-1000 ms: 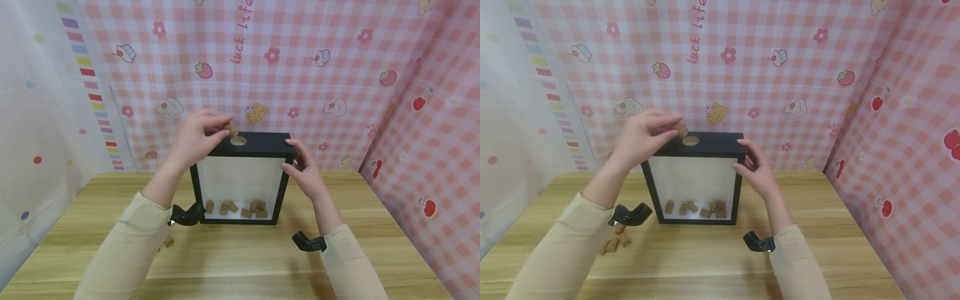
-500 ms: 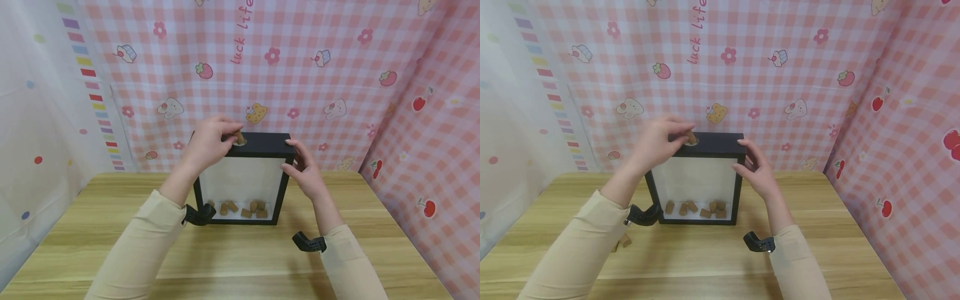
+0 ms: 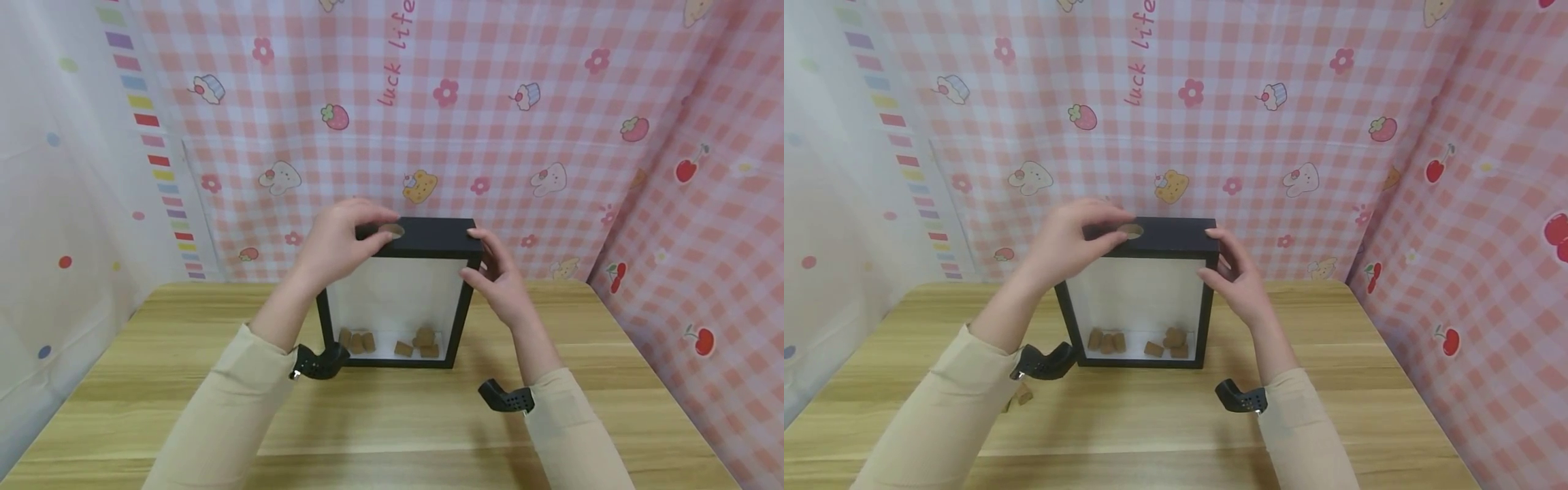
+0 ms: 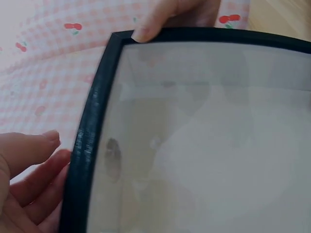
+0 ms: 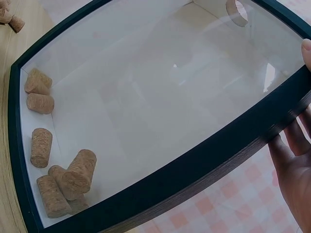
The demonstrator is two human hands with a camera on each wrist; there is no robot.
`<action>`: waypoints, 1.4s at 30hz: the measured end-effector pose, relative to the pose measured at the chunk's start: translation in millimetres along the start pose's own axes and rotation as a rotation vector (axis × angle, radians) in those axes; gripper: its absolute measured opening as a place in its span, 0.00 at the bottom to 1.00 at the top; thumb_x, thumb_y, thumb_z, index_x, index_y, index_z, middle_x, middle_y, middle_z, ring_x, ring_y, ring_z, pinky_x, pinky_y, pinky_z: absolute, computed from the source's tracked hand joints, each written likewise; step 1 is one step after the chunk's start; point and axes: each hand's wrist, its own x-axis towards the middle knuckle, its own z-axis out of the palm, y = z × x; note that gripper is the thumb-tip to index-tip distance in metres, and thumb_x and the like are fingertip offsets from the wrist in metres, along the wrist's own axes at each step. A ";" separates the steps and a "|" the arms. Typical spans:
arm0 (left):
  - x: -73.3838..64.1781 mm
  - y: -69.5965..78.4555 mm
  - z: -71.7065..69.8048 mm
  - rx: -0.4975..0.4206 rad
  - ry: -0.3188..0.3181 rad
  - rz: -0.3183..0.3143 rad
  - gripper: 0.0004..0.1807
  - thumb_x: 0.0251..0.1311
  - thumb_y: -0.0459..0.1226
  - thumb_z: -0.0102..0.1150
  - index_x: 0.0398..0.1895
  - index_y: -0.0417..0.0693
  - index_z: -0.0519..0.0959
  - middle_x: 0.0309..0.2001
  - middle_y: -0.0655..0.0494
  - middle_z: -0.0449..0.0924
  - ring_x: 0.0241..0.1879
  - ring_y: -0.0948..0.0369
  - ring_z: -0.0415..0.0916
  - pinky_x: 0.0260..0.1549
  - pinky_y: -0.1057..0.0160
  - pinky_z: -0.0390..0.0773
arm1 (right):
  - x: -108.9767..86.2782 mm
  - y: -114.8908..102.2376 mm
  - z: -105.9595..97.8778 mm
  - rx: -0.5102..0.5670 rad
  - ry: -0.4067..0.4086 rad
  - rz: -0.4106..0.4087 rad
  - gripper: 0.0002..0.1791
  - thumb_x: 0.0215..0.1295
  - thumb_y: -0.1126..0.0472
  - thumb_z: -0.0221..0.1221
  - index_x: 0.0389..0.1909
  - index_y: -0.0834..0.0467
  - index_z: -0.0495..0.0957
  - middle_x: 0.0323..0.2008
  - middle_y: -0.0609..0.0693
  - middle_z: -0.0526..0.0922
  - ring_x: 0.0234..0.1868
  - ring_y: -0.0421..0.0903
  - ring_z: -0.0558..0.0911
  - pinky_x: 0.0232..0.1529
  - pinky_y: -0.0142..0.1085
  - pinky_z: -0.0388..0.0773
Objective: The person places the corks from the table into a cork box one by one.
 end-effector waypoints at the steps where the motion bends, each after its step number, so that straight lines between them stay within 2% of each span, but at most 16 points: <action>1: -1.5 1.5 -0.9 -0.012 0.000 0.010 0.13 0.61 0.33 0.67 0.49 0.41 0.85 0.47 0.50 0.84 0.48 0.56 0.78 0.52 0.57 0.75 | 0.1 0.2 0.0 0.000 0.001 0.000 0.34 0.64 0.78 0.57 0.66 0.46 0.71 0.64 0.50 0.71 0.59 0.46 0.71 0.51 0.32 0.74; 5: -7.5 6.4 -3.9 -0.066 -0.002 0.035 0.14 0.61 0.33 0.68 0.50 0.40 0.85 0.45 0.52 0.85 0.44 0.58 0.80 0.53 0.58 0.75 | 0.1 0.5 0.0 0.000 0.002 0.005 0.34 0.64 0.78 0.57 0.66 0.46 0.71 0.65 0.50 0.70 0.60 0.47 0.71 0.53 0.32 0.74; 6: -9.1 7.8 -4.6 -0.079 -0.003 0.038 0.14 0.60 0.33 0.68 0.50 0.40 0.84 0.45 0.51 0.85 0.45 0.58 0.80 0.56 0.58 0.73 | 0.1 0.6 0.0 0.002 0.000 0.005 0.33 0.64 0.78 0.57 0.66 0.46 0.71 0.65 0.51 0.70 0.60 0.47 0.70 0.53 0.32 0.74; 9: -13.8 11.1 -6.3 -0.103 -0.011 0.039 0.15 0.61 0.33 0.68 0.51 0.41 0.84 0.46 0.52 0.85 0.46 0.59 0.81 0.57 0.59 0.73 | 0.1 0.7 0.0 0.000 0.000 0.006 0.33 0.65 0.78 0.57 0.66 0.46 0.70 0.65 0.51 0.70 0.60 0.47 0.71 0.53 0.32 0.74; 13: -21.1 14.6 -7.6 -0.151 -0.013 0.040 0.16 0.61 0.34 0.68 0.52 0.41 0.84 0.46 0.53 0.85 0.46 0.61 0.81 0.50 0.61 0.78 | 0.2 1.1 -0.2 -0.003 0.000 0.007 0.33 0.65 0.78 0.57 0.66 0.46 0.70 0.65 0.51 0.70 0.59 0.47 0.71 0.53 0.32 0.74; 17: -29.8 16.0 -8.3 -0.208 -0.009 0.040 0.17 0.60 0.33 0.69 0.52 0.42 0.84 0.45 0.53 0.86 0.43 0.62 0.82 0.46 0.62 0.79 | 0.1 1.3 -0.6 -0.005 -0.001 0.005 0.33 0.65 0.78 0.57 0.66 0.46 0.70 0.65 0.51 0.70 0.59 0.47 0.71 0.53 0.32 0.74; 21: -39.1 12.5 -8.0 -0.228 -0.016 0.060 0.18 0.59 0.32 0.69 0.54 0.42 0.83 0.43 0.54 0.85 0.41 0.64 0.81 0.44 0.63 0.80 | 0.5 1.7 -0.5 -0.003 -0.002 -0.001 0.33 0.65 0.78 0.57 0.66 0.47 0.70 0.64 0.51 0.70 0.59 0.47 0.71 0.52 0.32 0.74; 27: -58.8 -4.7 -5.4 -0.289 -0.055 0.144 0.18 0.58 0.29 0.69 0.53 0.40 0.83 0.42 0.54 0.85 0.40 0.62 0.82 0.41 0.59 0.82 | 0.7 2.0 -0.4 0.003 -0.004 -0.006 0.34 0.64 0.78 0.57 0.66 0.47 0.70 0.64 0.51 0.70 0.59 0.47 0.71 0.52 0.32 0.74; 30: -71.3 -18.0 -4.4 -0.311 -0.092 0.154 0.19 0.57 0.28 0.69 0.53 0.40 0.83 0.42 0.56 0.86 0.40 0.61 0.82 0.40 0.61 0.82 | 0.9 1.8 -0.5 0.003 -0.003 -0.005 0.34 0.64 0.78 0.57 0.66 0.47 0.71 0.64 0.51 0.70 0.59 0.47 0.71 0.53 0.32 0.74; 33: -85.5 -32.6 -2.9 -0.333 -0.124 0.118 0.19 0.57 0.27 0.68 0.54 0.41 0.82 0.42 0.56 0.86 0.41 0.61 0.82 0.39 0.63 0.81 | 1.0 1.7 -0.6 0.002 -0.002 -0.004 0.33 0.64 0.78 0.57 0.66 0.47 0.71 0.64 0.51 0.70 0.59 0.47 0.71 0.53 0.32 0.74; 36: -99.5 -47.2 -0.6 -0.354 -0.141 0.069 0.19 0.58 0.26 0.67 0.54 0.41 0.82 0.42 0.56 0.86 0.41 0.60 0.82 0.39 0.59 0.82 | 1.0 1.5 -0.4 0.002 -0.002 -0.005 0.33 0.64 0.78 0.57 0.66 0.47 0.71 0.64 0.51 0.70 0.59 0.47 0.71 0.53 0.32 0.74; 39: -113.0 -60.4 1.2 -0.362 -0.157 0.019 0.19 0.59 0.27 0.66 0.55 0.41 0.82 0.42 0.56 0.86 0.41 0.60 0.82 0.41 0.56 0.82 | 0.8 1.4 -0.1 0.004 -0.002 -0.006 0.34 0.64 0.78 0.57 0.66 0.47 0.71 0.64 0.51 0.70 0.58 0.48 0.71 0.52 0.32 0.74; 42: -125.4 -73.1 2.7 -0.373 -0.174 -0.013 0.19 0.60 0.27 0.66 0.56 0.39 0.81 0.43 0.56 0.86 0.43 0.59 0.82 0.45 0.57 0.81 | 0.9 1.6 0.4 0.004 0.000 -0.006 0.34 0.64 0.79 0.57 0.66 0.47 0.71 0.64 0.51 0.69 0.58 0.47 0.71 0.51 0.32 0.74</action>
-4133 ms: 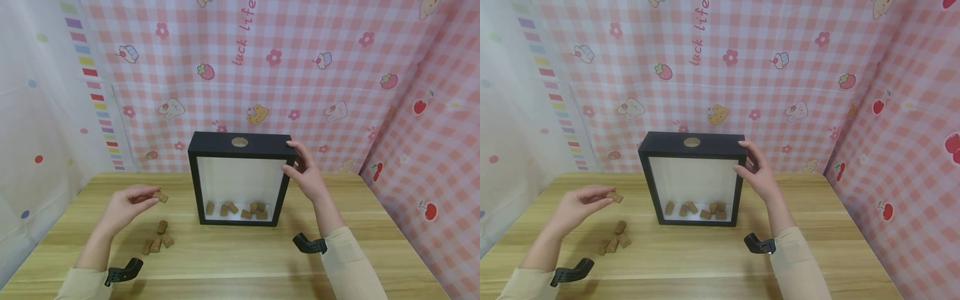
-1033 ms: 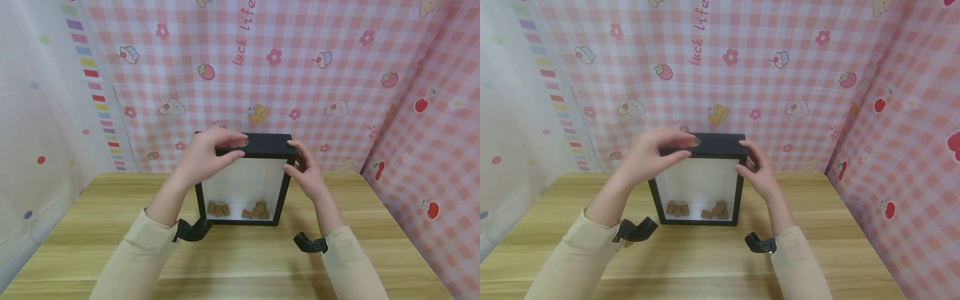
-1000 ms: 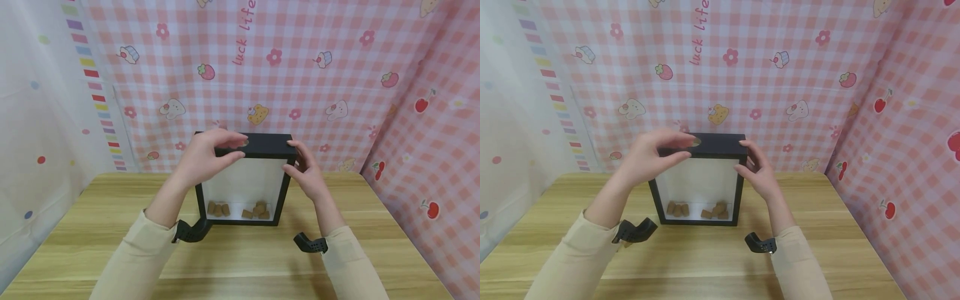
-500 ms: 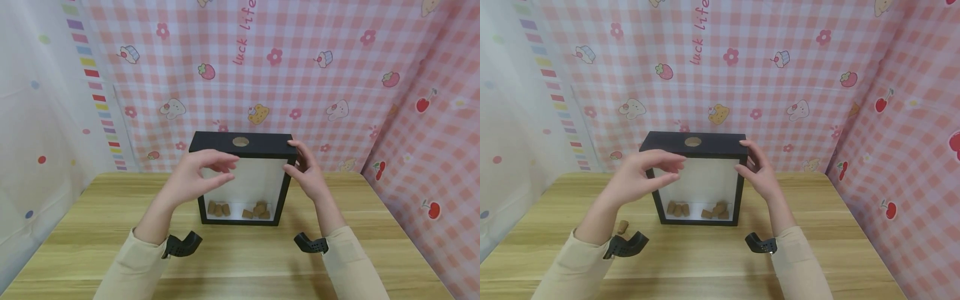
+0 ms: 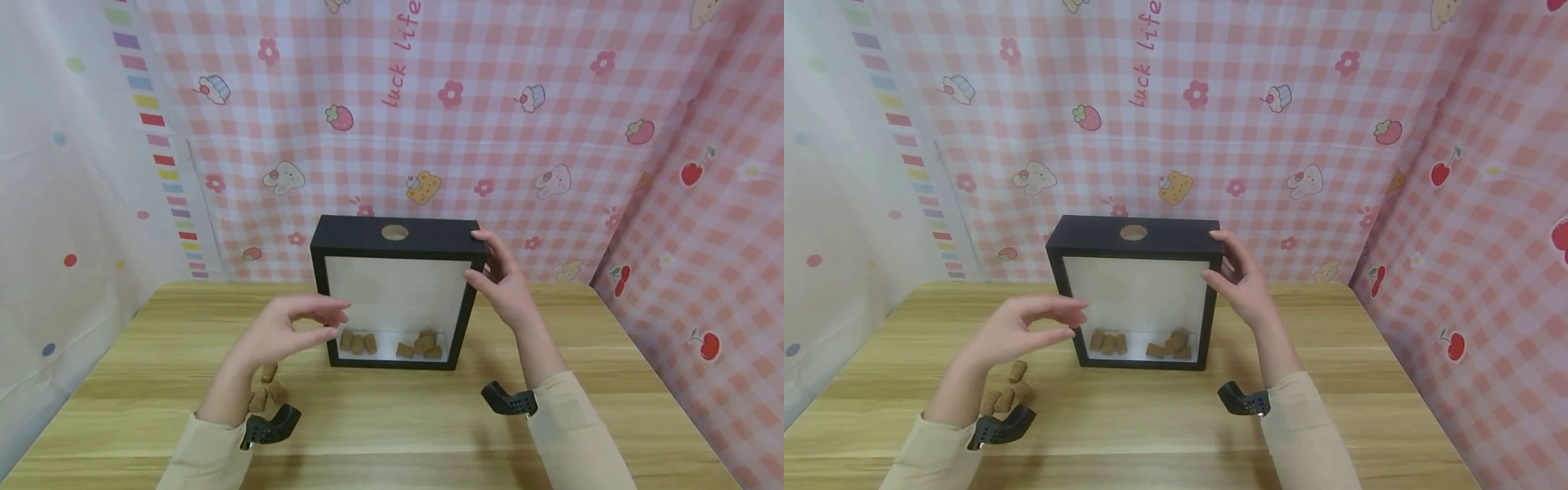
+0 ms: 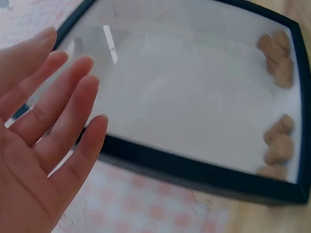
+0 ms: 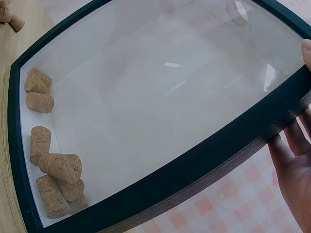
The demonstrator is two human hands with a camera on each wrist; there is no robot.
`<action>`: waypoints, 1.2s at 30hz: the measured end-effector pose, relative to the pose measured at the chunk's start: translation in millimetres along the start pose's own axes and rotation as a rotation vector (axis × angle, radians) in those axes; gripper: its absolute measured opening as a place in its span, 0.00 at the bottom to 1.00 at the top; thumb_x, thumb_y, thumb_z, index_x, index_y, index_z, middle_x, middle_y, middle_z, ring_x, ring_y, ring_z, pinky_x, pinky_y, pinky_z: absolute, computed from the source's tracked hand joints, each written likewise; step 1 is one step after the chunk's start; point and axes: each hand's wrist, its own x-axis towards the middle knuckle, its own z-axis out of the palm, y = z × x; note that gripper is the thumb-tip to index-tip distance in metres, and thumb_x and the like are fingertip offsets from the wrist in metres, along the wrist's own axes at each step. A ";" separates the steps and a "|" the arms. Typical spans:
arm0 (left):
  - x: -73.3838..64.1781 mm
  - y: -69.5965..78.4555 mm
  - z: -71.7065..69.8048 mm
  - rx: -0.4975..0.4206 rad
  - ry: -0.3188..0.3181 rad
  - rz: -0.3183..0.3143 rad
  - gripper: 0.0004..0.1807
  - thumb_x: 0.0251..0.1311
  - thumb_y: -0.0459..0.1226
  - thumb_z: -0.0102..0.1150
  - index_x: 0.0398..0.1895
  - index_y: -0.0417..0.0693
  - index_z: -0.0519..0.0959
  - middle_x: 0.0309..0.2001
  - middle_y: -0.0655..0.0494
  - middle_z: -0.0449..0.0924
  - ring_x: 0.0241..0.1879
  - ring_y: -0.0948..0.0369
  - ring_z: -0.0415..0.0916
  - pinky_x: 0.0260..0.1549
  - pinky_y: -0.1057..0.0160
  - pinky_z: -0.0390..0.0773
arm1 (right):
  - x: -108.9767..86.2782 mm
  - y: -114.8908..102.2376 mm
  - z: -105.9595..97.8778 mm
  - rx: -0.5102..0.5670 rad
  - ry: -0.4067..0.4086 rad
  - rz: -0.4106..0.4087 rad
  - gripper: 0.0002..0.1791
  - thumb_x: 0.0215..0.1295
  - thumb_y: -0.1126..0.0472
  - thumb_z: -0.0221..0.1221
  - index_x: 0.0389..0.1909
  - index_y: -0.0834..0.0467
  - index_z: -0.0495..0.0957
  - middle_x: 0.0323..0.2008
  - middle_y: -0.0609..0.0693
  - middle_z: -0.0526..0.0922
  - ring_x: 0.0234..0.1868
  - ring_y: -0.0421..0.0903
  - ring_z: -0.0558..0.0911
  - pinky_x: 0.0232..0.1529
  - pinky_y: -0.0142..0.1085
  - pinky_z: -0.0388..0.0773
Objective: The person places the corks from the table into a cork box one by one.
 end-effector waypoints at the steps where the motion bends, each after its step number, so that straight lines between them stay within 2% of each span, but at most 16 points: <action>1: -4.0 -4.2 -0.1 -0.014 -0.003 -0.009 0.20 0.60 0.27 0.65 0.57 0.39 0.81 0.44 0.54 0.86 0.43 0.59 0.82 0.45 0.58 0.81 | -0.1 0.0 0.0 -0.002 0.001 0.002 0.34 0.64 0.78 0.57 0.66 0.47 0.71 0.64 0.51 0.69 0.58 0.47 0.70 0.51 0.31 0.74; 3: -12.1 -12.7 -0.9 -0.039 -0.007 -0.018 0.20 0.61 0.27 0.65 0.58 0.38 0.80 0.45 0.53 0.86 0.44 0.58 0.82 0.46 0.60 0.81 | -0.2 0.1 0.0 -0.003 0.003 0.004 0.34 0.64 0.78 0.57 0.66 0.47 0.71 0.64 0.51 0.69 0.58 0.47 0.71 0.51 0.31 0.74; 5: -21.0 -21.0 -2.1 -0.058 -0.008 -0.052 0.21 0.61 0.27 0.65 0.58 0.39 0.79 0.45 0.52 0.85 0.45 0.57 0.82 0.46 0.61 0.80 | -0.2 -0.1 0.1 -0.002 0.003 0.004 0.34 0.64 0.79 0.57 0.66 0.47 0.71 0.64 0.51 0.69 0.58 0.47 0.71 0.51 0.31 0.74; 10: -45.6 -38.5 -9.0 -0.067 -0.003 -0.187 0.21 0.62 0.29 0.65 0.59 0.40 0.79 0.47 0.53 0.85 0.47 0.59 0.81 0.46 0.61 0.80 | -0.3 -0.1 0.3 0.005 0.001 0.006 0.34 0.64 0.79 0.56 0.66 0.46 0.71 0.64 0.52 0.69 0.58 0.48 0.71 0.52 0.32 0.74; 13: -60.8 -47.1 -14.3 -0.075 0.011 -0.233 0.21 0.62 0.28 0.64 0.59 0.37 0.78 0.47 0.51 0.85 0.47 0.59 0.81 0.45 0.63 0.80 | -0.5 -0.3 0.5 0.002 -0.001 0.006 0.34 0.64 0.78 0.57 0.66 0.46 0.71 0.65 0.51 0.69 0.59 0.48 0.71 0.53 0.32 0.74; 18: -85.7 -59.4 -21.2 -0.062 0.039 -0.273 0.20 0.62 0.28 0.63 0.59 0.36 0.78 0.47 0.46 0.85 0.46 0.59 0.82 0.45 0.66 0.80 | -0.8 -1.0 0.8 0.004 0.002 0.008 0.34 0.64 0.78 0.57 0.66 0.46 0.71 0.65 0.50 0.70 0.60 0.47 0.71 0.53 0.33 0.73; 23: -109.1 -64.4 -26.2 -0.042 0.045 -0.316 0.21 0.63 0.30 0.64 0.59 0.35 0.78 0.47 0.42 0.84 0.45 0.57 0.82 0.44 0.67 0.80 | -1.0 -1.8 1.0 0.001 0.008 0.014 0.33 0.64 0.77 0.57 0.66 0.45 0.71 0.65 0.50 0.70 0.59 0.47 0.71 0.53 0.32 0.73; 29: -133.7 -69.5 -34.1 -0.005 0.058 -0.317 0.23 0.61 0.29 0.65 0.59 0.31 0.76 0.48 0.43 0.83 0.45 0.59 0.81 0.44 0.66 0.80 | -0.9 -2.7 1.1 0.000 0.013 0.015 0.34 0.64 0.79 0.57 0.66 0.46 0.71 0.64 0.50 0.71 0.58 0.47 0.71 0.52 0.32 0.74; 33: -147.2 -73.3 -39.3 0.006 0.022 -0.332 0.26 0.59 0.29 0.68 0.60 0.28 0.75 0.49 0.41 0.83 0.46 0.61 0.81 0.44 0.66 0.81 | -0.8 -2.1 0.8 0.001 0.010 0.016 0.34 0.64 0.79 0.57 0.66 0.45 0.71 0.64 0.50 0.71 0.58 0.47 0.71 0.52 0.32 0.74; 36: -156.2 -77.5 -41.7 -0.009 -0.013 -0.366 0.27 0.58 0.30 0.69 0.60 0.28 0.74 0.52 0.38 0.81 0.48 0.65 0.80 0.46 0.69 0.79 | -0.7 -1.8 0.6 0.000 0.006 0.015 0.34 0.64 0.78 0.57 0.65 0.45 0.71 0.64 0.50 0.71 0.59 0.47 0.71 0.52 0.32 0.74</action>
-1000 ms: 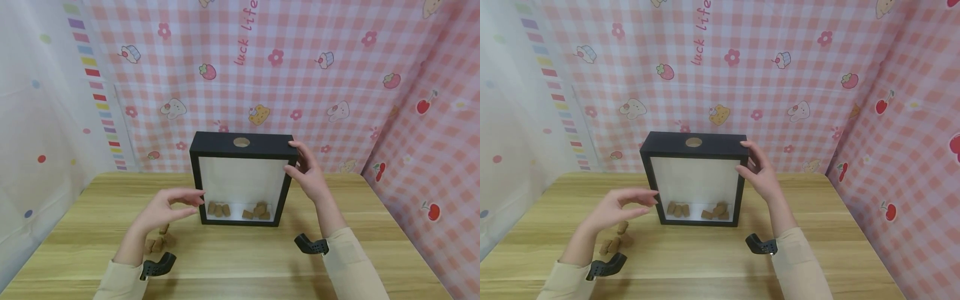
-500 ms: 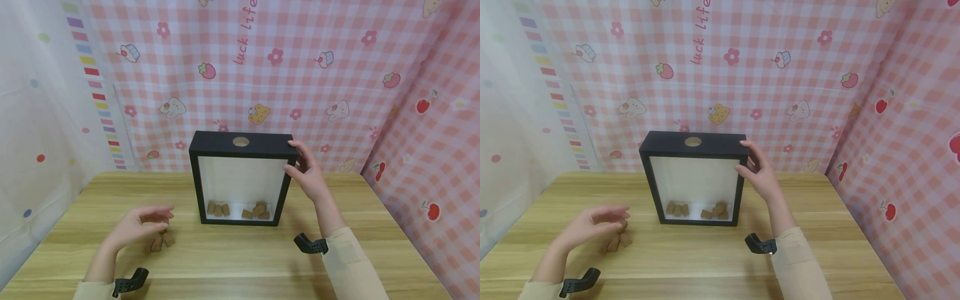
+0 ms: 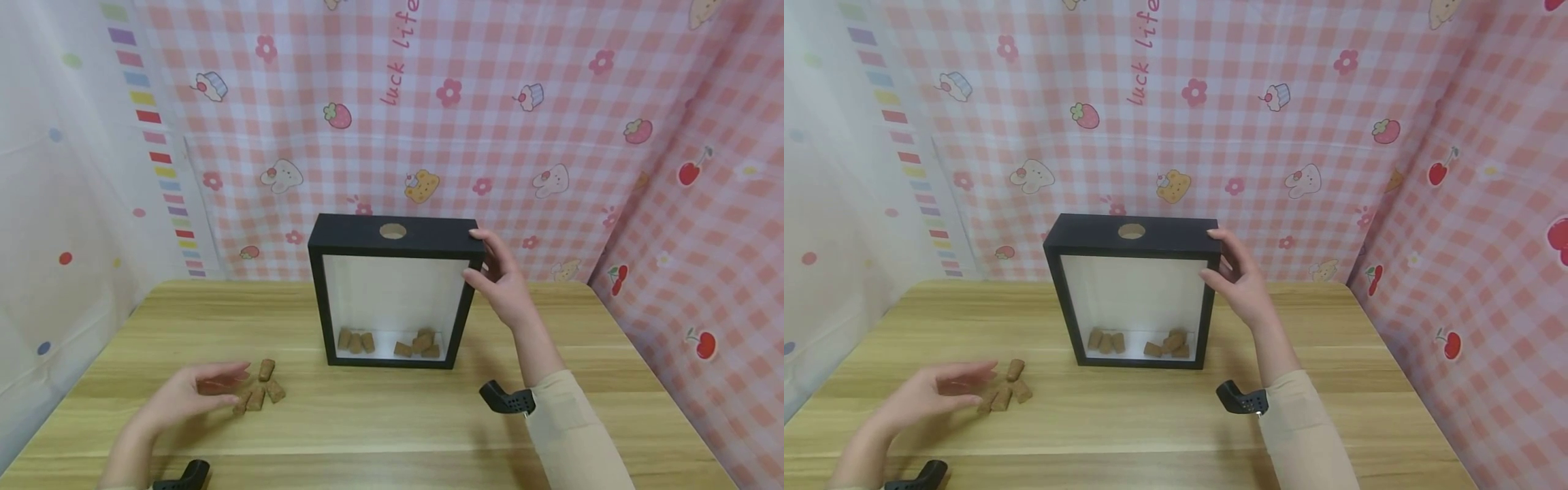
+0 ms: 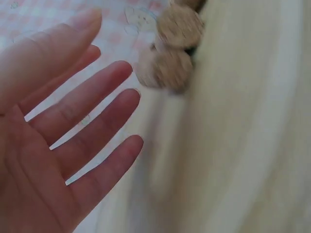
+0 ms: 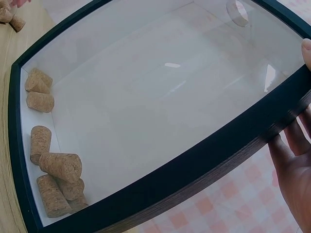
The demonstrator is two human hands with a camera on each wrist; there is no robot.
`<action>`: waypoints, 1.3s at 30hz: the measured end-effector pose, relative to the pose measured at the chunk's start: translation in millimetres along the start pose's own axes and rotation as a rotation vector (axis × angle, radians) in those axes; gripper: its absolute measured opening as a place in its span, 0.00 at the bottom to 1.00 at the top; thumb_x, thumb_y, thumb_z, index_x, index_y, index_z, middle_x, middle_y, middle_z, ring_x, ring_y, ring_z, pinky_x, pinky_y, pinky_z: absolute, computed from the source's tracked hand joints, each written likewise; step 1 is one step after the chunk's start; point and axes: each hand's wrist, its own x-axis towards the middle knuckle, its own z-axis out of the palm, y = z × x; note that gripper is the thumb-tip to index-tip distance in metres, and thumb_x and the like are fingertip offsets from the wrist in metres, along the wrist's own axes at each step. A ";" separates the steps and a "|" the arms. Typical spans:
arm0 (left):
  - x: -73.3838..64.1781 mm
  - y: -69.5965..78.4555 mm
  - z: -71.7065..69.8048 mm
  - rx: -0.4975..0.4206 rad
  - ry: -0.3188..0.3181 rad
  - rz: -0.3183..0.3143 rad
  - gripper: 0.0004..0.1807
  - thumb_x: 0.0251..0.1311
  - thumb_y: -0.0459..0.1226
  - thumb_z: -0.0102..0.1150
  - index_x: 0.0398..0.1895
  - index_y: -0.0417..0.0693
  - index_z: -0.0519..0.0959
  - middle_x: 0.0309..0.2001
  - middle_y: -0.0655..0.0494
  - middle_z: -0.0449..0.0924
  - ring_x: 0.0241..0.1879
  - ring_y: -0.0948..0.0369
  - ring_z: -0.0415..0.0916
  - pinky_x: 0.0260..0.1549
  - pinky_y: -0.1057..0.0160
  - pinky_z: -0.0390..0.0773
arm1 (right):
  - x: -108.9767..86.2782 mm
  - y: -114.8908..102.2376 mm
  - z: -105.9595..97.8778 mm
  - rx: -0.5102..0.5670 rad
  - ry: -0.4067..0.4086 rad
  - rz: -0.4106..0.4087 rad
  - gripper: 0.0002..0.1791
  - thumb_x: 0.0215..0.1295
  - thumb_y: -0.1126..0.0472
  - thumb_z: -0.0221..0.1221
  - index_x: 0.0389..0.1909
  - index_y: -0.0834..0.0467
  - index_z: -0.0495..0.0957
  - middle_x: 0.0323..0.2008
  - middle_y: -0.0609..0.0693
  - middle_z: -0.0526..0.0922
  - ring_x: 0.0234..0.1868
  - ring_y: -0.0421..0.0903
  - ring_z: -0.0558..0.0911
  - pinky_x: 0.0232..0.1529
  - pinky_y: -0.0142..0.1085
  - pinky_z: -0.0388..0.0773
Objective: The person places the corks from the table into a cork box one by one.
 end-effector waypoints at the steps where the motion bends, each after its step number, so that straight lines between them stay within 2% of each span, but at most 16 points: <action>1: -1.7 -2.3 -0.7 -0.003 -0.012 -0.006 0.28 0.58 0.31 0.69 0.60 0.28 0.74 0.53 0.37 0.81 0.50 0.66 0.80 0.47 0.70 0.78 | 0.1 0.1 -0.1 0.000 -0.001 -0.001 0.34 0.64 0.78 0.57 0.66 0.45 0.71 0.64 0.50 0.71 0.59 0.47 0.71 0.52 0.32 0.74; 6: -6.9 -11.5 -2.0 -0.033 -0.046 -0.017 0.28 0.58 0.31 0.69 0.60 0.28 0.74 0.55 0.35 0.78 0.53 0.69 0.77 0.51 0.74 0.73 | 0.2 0.0 0.0 0.001 -0.002 -0.010 0.34 0.64 0.78 0.57 0.66 0.46 0.71 0.63 0.50 0.71 0.58 0.48 0.72 0.51 0.32 0.74; 10: -7.9 -14.8 -1.7 -0.028 -0.058 -0.030 0.25 0.59 0.31 0.68 0.59 0.30 0.76 0.55 0.38 0.79 0.53 0.70 0.76 0.51 0.74 0.73 | 0.2 0.0 0.2 0.001 -0.002 -0.011 0.34 0.63 0.79 0.57 0.65 0.46 0.71 0.63 0.50 0.71 0.58 0.48 0.71 0.51 0.32 0.74; 18: -7.1 -15.0 2.5 0.108 -0.034 -0.068 0.23 0.58 0.39 0.70 0.57 0.44 0.81 0.56 0.51 0.81 0.56 0.76 0.70 0.53 0.75 0.67 | 0.0 -0.1 0.5 0.005 0.002 -0.010 0.34 0.63 0.79 0.57 0.65 0.45 0.72 0.63 0.50 0.70 0.58 0.47 0.71 0.52 0.32 0.74; 20: -7.2 -15.7 3.5 0.140 -0.033 -0.058 0.23 0.57 0.40 0.71 0.57 0.47 0.82 0.56 0.53 0.81 0.56 0.76 0.69 0.53 0.75 0.66 | 0.1 -0.1 0.4 0.007 0.002 -0.010 0.34 0.63 0.79 0.57 0.65 0.45 0.72 0.64 0.50 0.70 0.58 0.47 0.71 0.52 0.32 0.74; 24: -8.1 -17.9 4.1 0.140 -0.046 -0.013 0.23 0.58 0.39 0.70 0.58 0.47 0.81 0.56 0.54 0.81 0.57 0.76 0.69 0.53 0.76 0.65 | 0.3 -0.3 0.3 0.006 -0.002 -0.012 0.34 0.63 0.79 0.57 0.65 0.45 0.71 0.64 0.50 0.70 0.58 0.47 0.70 0.53 0.32 0.73; 29: -9.4 -20.8 2.5 0.079 -0.089 0.036 0.23 0.60 0.36 0.68 0.60 0.44 0.80 0.57 0.54 0.80 0.57 0.76 0.69 0.52 0.77 0.67 | 0.2 -0.7 0.3 0.003 -0.002 -0.017 0.34 0.63 0.79 0.57 0.65 0.46 0.71 0.64 0.50 0.70 0.58 0.48 0.70 0.53 0.32 0.74; 32: -9.9 -22.4 1.5 0.047 -0.093 0.042 0.23 0.60 0.34 0.68 0.60 0.42 0.79 0.58 0.54 0.80 0.57 0.75 0.70 0.52 0.76 0.70 | 0.0 -0.8 0.4 0.002 0.000 -0.018 0.34 0.63 0.79 0.57 0.65 0.46 0.71 0.63 0.50 0.70 0.58 0.48 0.71 0.53 0.32 0.74; 35: -11.1 -22.1 1.3 0.054 -0.062 0.001 0.22 0.59 0.34 0.68 0.58 0.42 0.81 0.56 0.52 0.81 0.55 0.75 0.71 0.50 0.74 0.72 | -0.2 -0.8 0.5 0.002 0.000 -0.017 0.34 0.63 0.79 0.57 0.65 0.46 0.71 0.63 0.50 0.71 0.58 0.48 0.71 0.53 0.32 0.74; 39: -12.3 -21.0 1.6 0.067 -0.017 -0.124 0.21 0.59 0.37 0.70 0.56 0.43 0.82 0.54 0.48 0.81 0.51 0.73 0.73 0.47 0.71 0.74 | -0.2 -0.5 0.4 0.008 -0.005 -0.019 0.34 0.63 0.80 0.56 0.65 0.46 0.71 0.63 0.50 0.71 0.58 0.48 0.71 0.53 0.33 0.73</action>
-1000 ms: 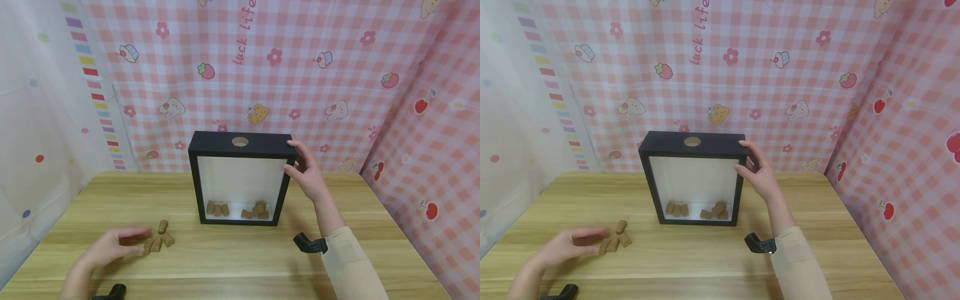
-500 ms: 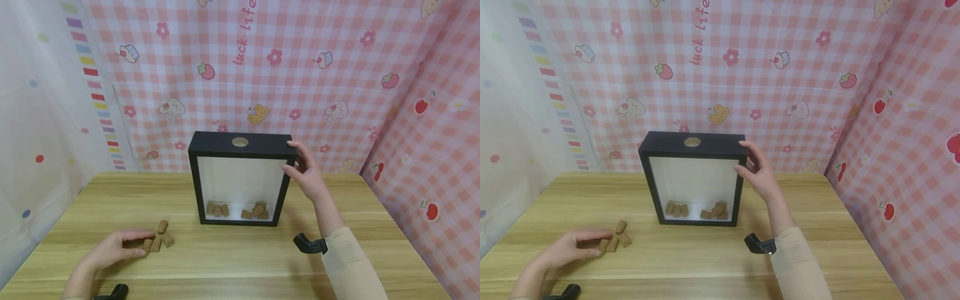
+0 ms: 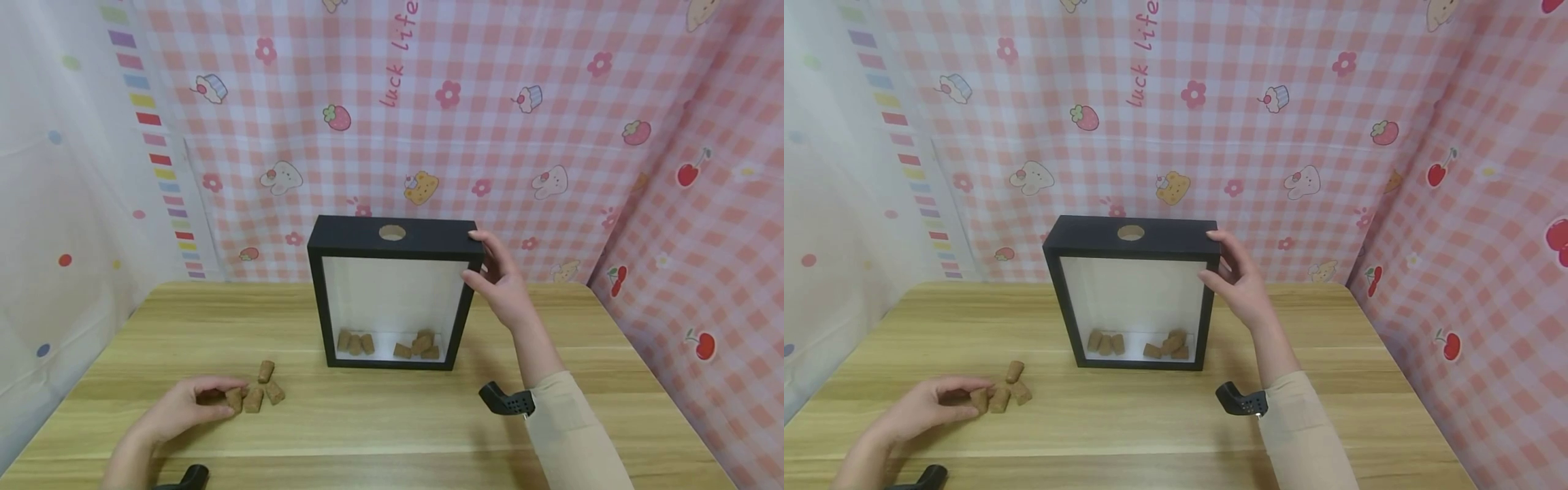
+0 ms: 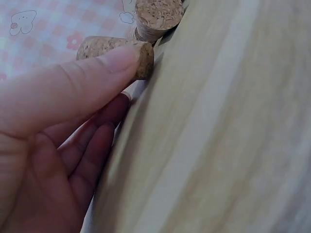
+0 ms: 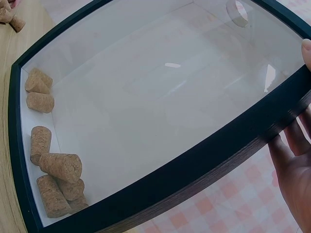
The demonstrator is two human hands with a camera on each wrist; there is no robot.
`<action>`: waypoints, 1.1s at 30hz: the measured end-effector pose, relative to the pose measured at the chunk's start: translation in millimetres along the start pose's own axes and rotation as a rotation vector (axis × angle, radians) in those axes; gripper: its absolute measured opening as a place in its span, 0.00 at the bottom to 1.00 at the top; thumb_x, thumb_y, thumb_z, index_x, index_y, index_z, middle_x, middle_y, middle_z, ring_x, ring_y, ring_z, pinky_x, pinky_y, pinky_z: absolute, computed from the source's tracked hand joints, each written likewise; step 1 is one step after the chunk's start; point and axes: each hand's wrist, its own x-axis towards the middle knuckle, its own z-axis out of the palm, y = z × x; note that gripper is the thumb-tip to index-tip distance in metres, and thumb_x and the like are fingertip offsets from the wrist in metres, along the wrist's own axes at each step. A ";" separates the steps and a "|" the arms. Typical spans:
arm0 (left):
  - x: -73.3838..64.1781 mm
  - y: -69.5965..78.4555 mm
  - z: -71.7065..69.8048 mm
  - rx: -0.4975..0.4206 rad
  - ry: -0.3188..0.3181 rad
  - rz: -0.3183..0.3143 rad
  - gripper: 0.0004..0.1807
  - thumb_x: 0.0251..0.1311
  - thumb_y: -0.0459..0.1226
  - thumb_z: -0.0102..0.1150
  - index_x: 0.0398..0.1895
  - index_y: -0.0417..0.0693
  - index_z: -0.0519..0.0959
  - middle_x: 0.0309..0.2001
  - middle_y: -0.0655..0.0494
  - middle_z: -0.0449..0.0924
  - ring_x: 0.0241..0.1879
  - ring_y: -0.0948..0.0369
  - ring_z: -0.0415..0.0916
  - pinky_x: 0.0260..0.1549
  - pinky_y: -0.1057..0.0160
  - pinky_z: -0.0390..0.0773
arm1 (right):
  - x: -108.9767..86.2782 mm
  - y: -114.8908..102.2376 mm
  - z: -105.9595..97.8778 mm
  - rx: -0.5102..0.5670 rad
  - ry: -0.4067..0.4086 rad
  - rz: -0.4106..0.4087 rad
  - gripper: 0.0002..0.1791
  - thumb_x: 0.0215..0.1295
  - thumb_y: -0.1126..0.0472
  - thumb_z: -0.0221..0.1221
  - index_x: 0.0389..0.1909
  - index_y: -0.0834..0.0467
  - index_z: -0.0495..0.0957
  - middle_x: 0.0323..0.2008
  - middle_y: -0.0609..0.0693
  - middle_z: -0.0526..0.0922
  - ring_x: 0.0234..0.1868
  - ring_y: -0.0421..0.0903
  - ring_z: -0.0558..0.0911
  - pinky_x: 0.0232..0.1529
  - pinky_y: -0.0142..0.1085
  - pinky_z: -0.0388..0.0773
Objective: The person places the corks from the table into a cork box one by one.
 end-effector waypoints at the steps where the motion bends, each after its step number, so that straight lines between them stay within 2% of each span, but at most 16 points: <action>1: 0.1 0.3 0.4 -0.008 0.007 -0.034 0.21 0.59 0.38 0.70 0.56 0.44 0.82 0.54 0.47 0.81 0.51 0.72 0.74 0.47 0.70 0.74 | 0.0 0.1 -0.1 0.001 -0.001 -0.001 0.34 0.63 0.80 0.56 0.65 0.46 0.71 0.63 0.50 0.71 0.58 0.48 0.71 0.53 0.33 0.73; 4: 0.1 0.1 0.6 -0.049 0.028 -0.086 0.21 0.59 0.38 0.69 0.56 0.42 0.82 0.53 0.47 0.81 0.48 0.69 0.75 0.46 0.69 0.76 | 0.1 0.4 -0.2 0.002 -0.004 -0.004 0.35 0.63 0.80 0.56 0.65 0.46 0.71 0.63 0.50 0.71 0.59 0.48 0.71 0.53 0.33 0.73; 12: -1.1 -0.1 2.2 -0.191 0.085 -0.069 0.20 0.59 0.31 0.67 0.55 0.33 0.80 0.48 0.58 0.84 0.43 0.65 0.78 0.41 0.67 0.80 | 0.4 0.7 -0.3 -0.005 -0.002 -0.005 0.34 0.63 0.80 0.56 0.66 0.47 0.71 0.63 0.51 0.71 0.59 0.48 0.71 0.53 0.33 0.73; 15: 0.2 2.3 0.5 -0.183 0.105 -0.051 0.20 0.59 0.30 0.67 0.54 0.32 0.80 0.47 0.59 0.84 0.43 0.66 0.78 0.41 0.68 0.79 | 0.5 0.7 -0.1 -0.009 0.000 -0.002 0.34 0.63 0.80 0.57 0.66 0.47 0.71 0.63 0.51 0.71 0.58 0.48 0.71 0.53 0.33 0.74; 21: 7.9 9.1 -3.9 -0.064 0.143 0.035 0.19 0.58 0.29 0.68 0.53 0.33 0.80 0.46 0.53 0.85 0.41 0.64 0.80 0.42 0.70 0.79 | 0.2 -0.2 -0.1 -0.015 0.001 0.003 0.34 0.63 0.79 0.57 0.65 0.46 0.71 0.63 0.51 0.70 0.59 0.47 0.71 0.52 0.32 0.74; 27: 16.1 20.2 -8.4 -0.052 0.159 0.025 0.19 0.58 0.29 0.68 0.53 0.35 0.79 0.45 0.53 0.84 0.41 0.66 0.80 0.42 0.70 0.79 | 0.2 0.4 0.1 -0.005 -0.004 -0.003 0.34 0.63 0.79 0.57 0.65 0.46 0.71 0.63 0.51 0.71 0.58 0.48 0.71 0.52 0.33 0.74; 33: 24.8 34.3 -11.8 -0.072 0.182 0.059 0.19 0.59 0.28 0.67 0.53 0.32 0.78 0.44 0.52 0.85 0.42 0.63 0.81 0.41 0.69 0.80 | 0.0 1.0 -0.3 -0.004 -0.003 -0.001 0.35 0.63 0.79 0.57 0.65 0.45 0.71 0.63 0.50 0.70 0.59 0.47 0.71 0.52 0.33 0.74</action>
